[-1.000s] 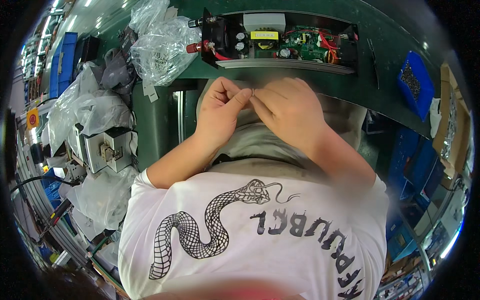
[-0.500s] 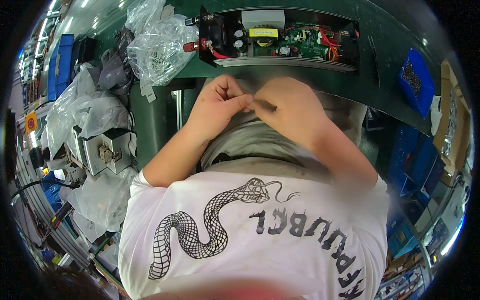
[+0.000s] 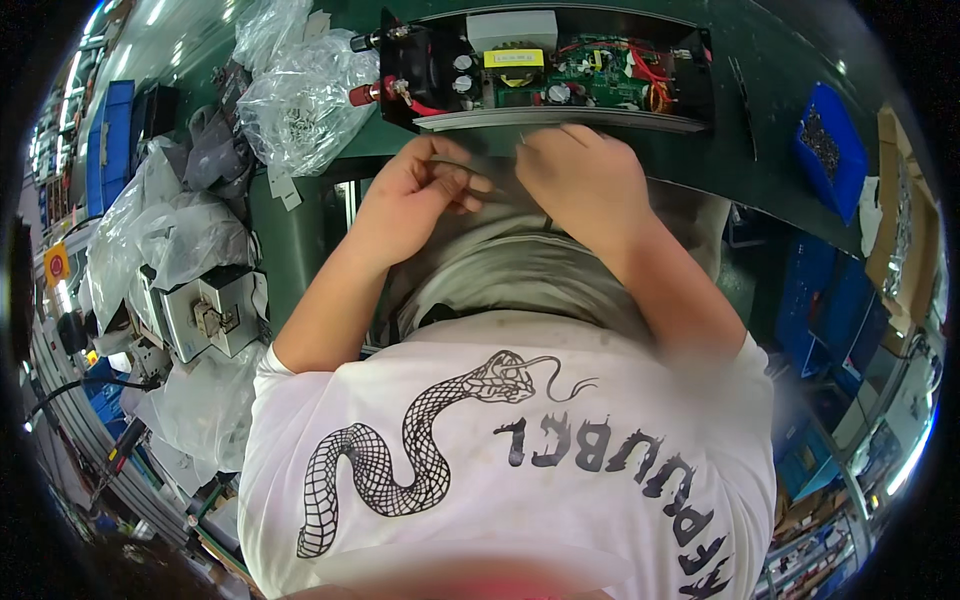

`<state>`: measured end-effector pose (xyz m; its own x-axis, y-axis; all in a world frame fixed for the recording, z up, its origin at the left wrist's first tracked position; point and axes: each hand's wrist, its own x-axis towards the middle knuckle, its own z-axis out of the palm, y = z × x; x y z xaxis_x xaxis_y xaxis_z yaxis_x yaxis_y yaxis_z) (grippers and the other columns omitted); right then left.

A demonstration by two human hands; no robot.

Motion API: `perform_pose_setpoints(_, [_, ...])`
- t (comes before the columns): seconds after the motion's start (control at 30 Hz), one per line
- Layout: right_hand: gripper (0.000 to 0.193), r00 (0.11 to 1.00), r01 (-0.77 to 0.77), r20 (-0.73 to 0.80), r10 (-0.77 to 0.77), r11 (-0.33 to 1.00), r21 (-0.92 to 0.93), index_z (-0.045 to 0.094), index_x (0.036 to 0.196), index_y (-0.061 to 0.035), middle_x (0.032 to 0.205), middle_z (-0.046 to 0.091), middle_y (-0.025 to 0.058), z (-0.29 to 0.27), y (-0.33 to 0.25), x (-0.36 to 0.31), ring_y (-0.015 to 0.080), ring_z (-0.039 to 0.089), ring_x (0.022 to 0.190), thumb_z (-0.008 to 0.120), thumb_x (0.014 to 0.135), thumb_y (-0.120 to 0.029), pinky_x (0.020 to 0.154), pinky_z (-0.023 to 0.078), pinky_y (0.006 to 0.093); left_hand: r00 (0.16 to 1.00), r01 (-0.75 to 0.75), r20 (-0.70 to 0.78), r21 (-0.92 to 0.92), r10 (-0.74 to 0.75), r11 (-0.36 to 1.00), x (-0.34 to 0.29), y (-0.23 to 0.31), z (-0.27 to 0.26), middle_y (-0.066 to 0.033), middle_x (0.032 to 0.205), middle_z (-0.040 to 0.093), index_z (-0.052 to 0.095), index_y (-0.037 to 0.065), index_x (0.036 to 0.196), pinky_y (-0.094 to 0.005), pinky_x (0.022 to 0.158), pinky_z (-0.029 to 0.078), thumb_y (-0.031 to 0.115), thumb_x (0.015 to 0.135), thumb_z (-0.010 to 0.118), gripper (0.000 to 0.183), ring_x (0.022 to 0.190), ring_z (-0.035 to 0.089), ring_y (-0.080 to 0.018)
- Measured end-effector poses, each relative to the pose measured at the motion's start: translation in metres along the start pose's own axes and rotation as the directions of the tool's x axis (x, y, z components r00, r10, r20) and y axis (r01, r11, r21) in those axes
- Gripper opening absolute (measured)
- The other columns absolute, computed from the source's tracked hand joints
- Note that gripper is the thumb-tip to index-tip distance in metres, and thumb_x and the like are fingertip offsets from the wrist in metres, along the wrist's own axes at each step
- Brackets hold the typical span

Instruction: Assembling components and connecting wires within an electronic device housing on an assembly line.

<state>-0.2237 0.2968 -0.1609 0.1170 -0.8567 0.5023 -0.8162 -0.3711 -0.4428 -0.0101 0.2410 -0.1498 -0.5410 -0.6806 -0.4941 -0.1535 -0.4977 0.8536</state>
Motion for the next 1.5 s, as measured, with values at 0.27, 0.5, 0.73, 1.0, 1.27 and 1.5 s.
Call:
perform_pose_setpoints(0.27, [0.012,0.997,-0.027,-0.07,0.019,0.993,-0.117,0.07,0.084,-0.0085,0.071,0.066,0.0033,0.016,0.004,0.001,0.0212,0.066,0.061,0.079,0.076,-0.007,0.056,0.054,0.0317,0.993,-0.114,0.015,0.116,0.113,0.987,0.008,-0.025,-0.013,-0.0083,0.093,0.068,0.054,-0.002,0.114,-0.0251,0.074,0.053,0.003,0.103,0.051,0.013,0.081,0.063,-0.0113])
perform_pose_setpoints(0.5, [0.012,0.996,-0.059,-0.071,0.051,0.992,-0.115,0.071,0.085,-0.0082,0.073,0.067,0.0029,0.017,0.002,0.001,0.0207,0.066,0.062,0.079,0.076,-0.005,0.057,0.054,0.0313,0.987,-0.136,0.099,0.112,0.125,0.984,0.009,-0.03,-0.012,-0.0072,0.092,0.065,0.055,0.0,0.114,-0.0266,0.077,0.054,0.004,0.104,0.049,0.012,0.085,0.062,-0.0123])
perform_pose_setpoints(0.73, [0.013,0.993,-0.093,-0.085,0.086,0.992,-0.081,0.072,0.086,-0.0073,0.073,0.068,0.0046,0.018,0.0,0.001,0.0217,0.066,0.061,0.079,0.076,-0.004,0.057,0.054,0.0313,0.987,-0.14,0.1,0.119,0.129,0.983,0.008,-0.027,-0.014,-0.0072,0.093,0.065,0.055,-0.001,0.114,-0.0267,0.077,0.054,0.004,0.104,0.051,0.012,0.086,0.063,-0.0124])
perform_pose_setpoints(1.0, [0.012,0.994,-0.105,-0.052,0.1,0.989,-0.106,0.073,0.087,-0.0067,0.075,0.068,0.0065,0.014,-0.004,0.005,0.0236,0.067,0.062,0.079,0.077,-0.004,0.057,0.054,0.0319,0.987,-0.137,0.1,0.123,0.125,0.983,0.005,-0.023,-0.015,-0.0077,0.091,0.065,0.054,-0.003,0.113,-0.0264,0.076,0.052,0.0,0.103,0.05,0.012,0.082,0.062,-0.0128])
perform_pose_setpoints(1.27, [0.008,0.987,-0.156,-0.05,0.15,0.975,-0.156,0.073,0.082,-0.007,0.073,0.069,0.0073,0.012,-0.002,0.004,0.0241,0.067,0.061,0.08,0.079,-0.007,0.055,0.052,0.0323,0.983,-0.147,0.125,0.128,0.131,0.981,0.005,-0.024,-0.014,-0.0068,0.091,0.064,0.055,-0.002,0.111,-0.0261,0.077,0.053,-0.001,0.102,0.051,0.01,0.083,0.063,-0.0123])
perform_pose_setpoints(1.5, [0.011,0.999,0.039,0.006,-0.038,0.985,-0.171,0.07,0.076,-0.0098,0.07,0.065,0.0034,-0.013,-0.015,0.023,0.0232,0.062,0.057,0.081,0.077,-0.008,0.053,0.05,0.0331,0.985,-0.133,0.129,0.143,0.115,0.981,0.007,-0.026,-0.02,-0.0039,0.096,0.063,0.058,0.0,0.108,-0.0268,0.079,0.054,-0.001,0.101,0.054,0.008,0.088,0.064,-0.0116])
